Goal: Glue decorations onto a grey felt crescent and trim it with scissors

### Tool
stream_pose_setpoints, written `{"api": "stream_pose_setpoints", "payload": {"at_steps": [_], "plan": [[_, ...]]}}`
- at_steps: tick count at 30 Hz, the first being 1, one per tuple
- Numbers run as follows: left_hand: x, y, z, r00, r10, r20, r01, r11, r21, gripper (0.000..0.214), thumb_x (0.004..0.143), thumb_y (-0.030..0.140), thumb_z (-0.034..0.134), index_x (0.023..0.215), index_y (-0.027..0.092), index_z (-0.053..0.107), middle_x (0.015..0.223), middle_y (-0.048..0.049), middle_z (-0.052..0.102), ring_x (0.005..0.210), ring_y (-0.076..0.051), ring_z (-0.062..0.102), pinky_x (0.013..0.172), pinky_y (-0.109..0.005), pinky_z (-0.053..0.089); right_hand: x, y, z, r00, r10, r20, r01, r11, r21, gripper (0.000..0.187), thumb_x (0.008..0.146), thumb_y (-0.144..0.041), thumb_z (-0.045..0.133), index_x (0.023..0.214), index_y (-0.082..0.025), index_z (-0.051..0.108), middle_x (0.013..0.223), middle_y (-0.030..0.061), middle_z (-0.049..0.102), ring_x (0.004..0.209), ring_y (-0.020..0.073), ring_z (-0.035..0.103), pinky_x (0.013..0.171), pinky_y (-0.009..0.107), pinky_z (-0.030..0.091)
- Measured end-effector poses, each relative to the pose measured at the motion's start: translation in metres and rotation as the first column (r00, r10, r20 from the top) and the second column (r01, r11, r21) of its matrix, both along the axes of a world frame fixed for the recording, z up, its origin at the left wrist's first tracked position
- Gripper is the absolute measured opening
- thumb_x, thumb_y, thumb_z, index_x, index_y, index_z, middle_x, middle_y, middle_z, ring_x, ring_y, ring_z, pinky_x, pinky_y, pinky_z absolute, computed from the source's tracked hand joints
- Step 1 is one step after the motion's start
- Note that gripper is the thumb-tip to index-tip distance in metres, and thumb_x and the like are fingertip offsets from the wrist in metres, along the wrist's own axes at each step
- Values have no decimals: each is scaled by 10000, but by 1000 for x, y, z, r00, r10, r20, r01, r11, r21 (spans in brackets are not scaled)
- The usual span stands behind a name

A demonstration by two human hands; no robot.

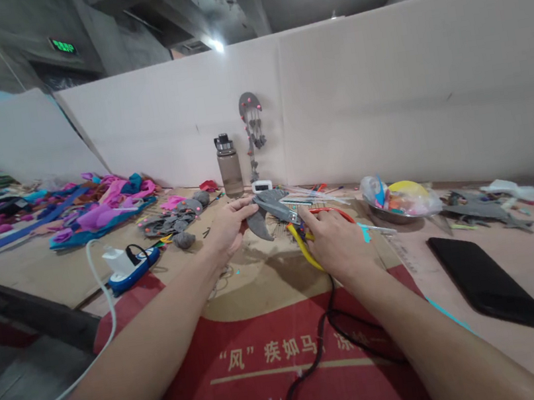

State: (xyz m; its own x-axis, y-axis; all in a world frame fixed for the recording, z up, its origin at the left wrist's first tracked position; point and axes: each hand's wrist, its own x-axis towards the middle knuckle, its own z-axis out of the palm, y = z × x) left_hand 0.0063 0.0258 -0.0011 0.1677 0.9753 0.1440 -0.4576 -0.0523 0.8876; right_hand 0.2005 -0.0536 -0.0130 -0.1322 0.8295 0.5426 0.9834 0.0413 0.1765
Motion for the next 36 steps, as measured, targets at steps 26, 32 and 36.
{"api": "stream_pose_setpoints", "payload": {"at_steps": [26,32,36], "plan": [[-2,0,-3,999,43,-11,-44,996,-83,127,651,122,738,777,134,751,749,-48,727,602,-108,610,588,-226,465,-13,-7,6,991,-117,-58,110,986,-124,423,963,-296,435,1358,-290,587,882,96,741,738,265,675,550,312,275],[0,-2,-4,995,97,21,-95,992,-89,155,647,160,772,800,157,752,757,-35,720,606,-106,604,600,-232,460,-9,-1,1,987,-33,-157,19,996,-90,443,948,-273,467,1381,-256,558,1056,108,731,901,266,668,611,305,316],[3,-2,-5,993,99,63,-96,994,-46,129,640,141,762,769,147,758,759,-36,726,633,-102,613,617,-222,461,-7,0,-2,988,-2,-151,-12,996,-91,456,922,-237,484,1371,-237,559,1060,111,721,922,260,658,617,298,313]]}}
